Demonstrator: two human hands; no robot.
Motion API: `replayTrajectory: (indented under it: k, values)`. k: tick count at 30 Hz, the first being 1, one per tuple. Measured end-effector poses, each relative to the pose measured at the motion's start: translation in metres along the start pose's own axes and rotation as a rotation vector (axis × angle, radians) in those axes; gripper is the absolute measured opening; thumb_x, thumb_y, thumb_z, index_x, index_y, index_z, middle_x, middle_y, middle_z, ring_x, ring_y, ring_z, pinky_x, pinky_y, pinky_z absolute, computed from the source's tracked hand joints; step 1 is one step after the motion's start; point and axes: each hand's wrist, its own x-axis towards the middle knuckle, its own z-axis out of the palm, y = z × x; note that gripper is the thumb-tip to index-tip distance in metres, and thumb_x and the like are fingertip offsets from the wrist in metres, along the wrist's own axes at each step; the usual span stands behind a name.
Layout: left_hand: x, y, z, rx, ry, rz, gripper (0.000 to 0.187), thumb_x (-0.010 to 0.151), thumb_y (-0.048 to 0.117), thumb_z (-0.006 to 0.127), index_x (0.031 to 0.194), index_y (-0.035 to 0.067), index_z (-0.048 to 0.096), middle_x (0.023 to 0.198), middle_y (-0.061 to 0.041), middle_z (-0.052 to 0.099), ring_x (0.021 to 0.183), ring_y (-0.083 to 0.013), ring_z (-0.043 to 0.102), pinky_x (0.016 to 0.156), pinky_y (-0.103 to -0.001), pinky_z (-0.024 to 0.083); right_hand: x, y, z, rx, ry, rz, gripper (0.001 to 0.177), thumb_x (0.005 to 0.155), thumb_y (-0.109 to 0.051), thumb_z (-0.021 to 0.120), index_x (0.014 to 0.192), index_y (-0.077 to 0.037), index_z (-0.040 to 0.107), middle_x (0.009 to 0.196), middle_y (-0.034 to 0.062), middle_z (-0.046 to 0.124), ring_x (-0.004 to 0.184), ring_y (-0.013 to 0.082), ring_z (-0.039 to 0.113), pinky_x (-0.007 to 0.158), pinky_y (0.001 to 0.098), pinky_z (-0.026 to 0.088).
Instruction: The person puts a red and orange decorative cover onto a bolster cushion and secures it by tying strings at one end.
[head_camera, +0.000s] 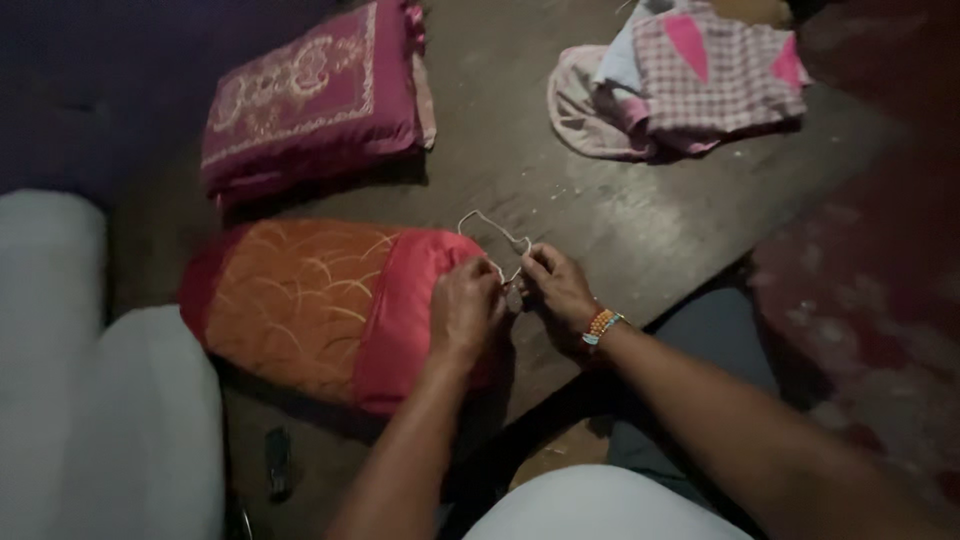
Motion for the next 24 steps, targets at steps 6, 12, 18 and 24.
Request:
replayTrajectory:
  k: [6,12,18,24]
  values:
    - [-0.018,0.011,-0.013,-0.014,-0.016,-0.159,0.015,0.081,0.009,0.07,0.094,0.012,0.076,0.114,-0.008,0.069,0.103,-0.0309,0.069,0.084,-0.045,0.056,-0.012,-0.015,-0.009,0.014,0.008,0.013,0.019,0.101,-0.026,0.065,0.105,-0.007,0.064,0.081,-0.0003,0.065,0.071,0.0091,0.065,0.061,0.03,0.056]
    - [0.025,-0.013,0.0,0.126,-0.248,-0.035,0.038,0.079,0.041,0.083,0.094,0.008,0.076,0.101,-0.013,0.069,0.099,-0.033,0.067,0.085,-0.047,0.054,-0.017,-0.008,-0.01,-0.167,0.045,0.014,0.021,0.101,-0.026,0.065,0.107,-0.006,0.066,0.085,0.003,0.072,0.07,0.0105,0.067,0.063,0.0292,0.057]
    - [0.051,-0.025,0.009,0.063,-0.524,-0.283,0.019,0.077,0.026,0.081,0.089,0.012,0.08,0.089,-0.013,0.075,0.085,-0.0312,0.072,0.075,-0.046,0.055,-0.012,-0.007,-0.004,-0.089,0.092,-0.026,0.02,0.1,-0.024,0.064,0.104,-0.004,0.063,0.081,0.0016,0.064,0.067,0.0109,0.065,0.058,0.0296,0.058]
    - [0.047,-0.06,0.008,-0.548,-0.49,-0.392,0.014,0.082,0.014,0.081,0.09,0.003,0.077,0.081,-0.009,0.077,0.072,-0.0158,0.072,0.066,-0.03,0.057,-0.008,-0.009,-0.005,-0.027,0.108,0.016,0.02,0.102,-0.023,0.061,0.107,-0.004,0.059,0.082,0.0031,0.065,0.067,0.0112,0.065,0.059,0.0277,0.058]
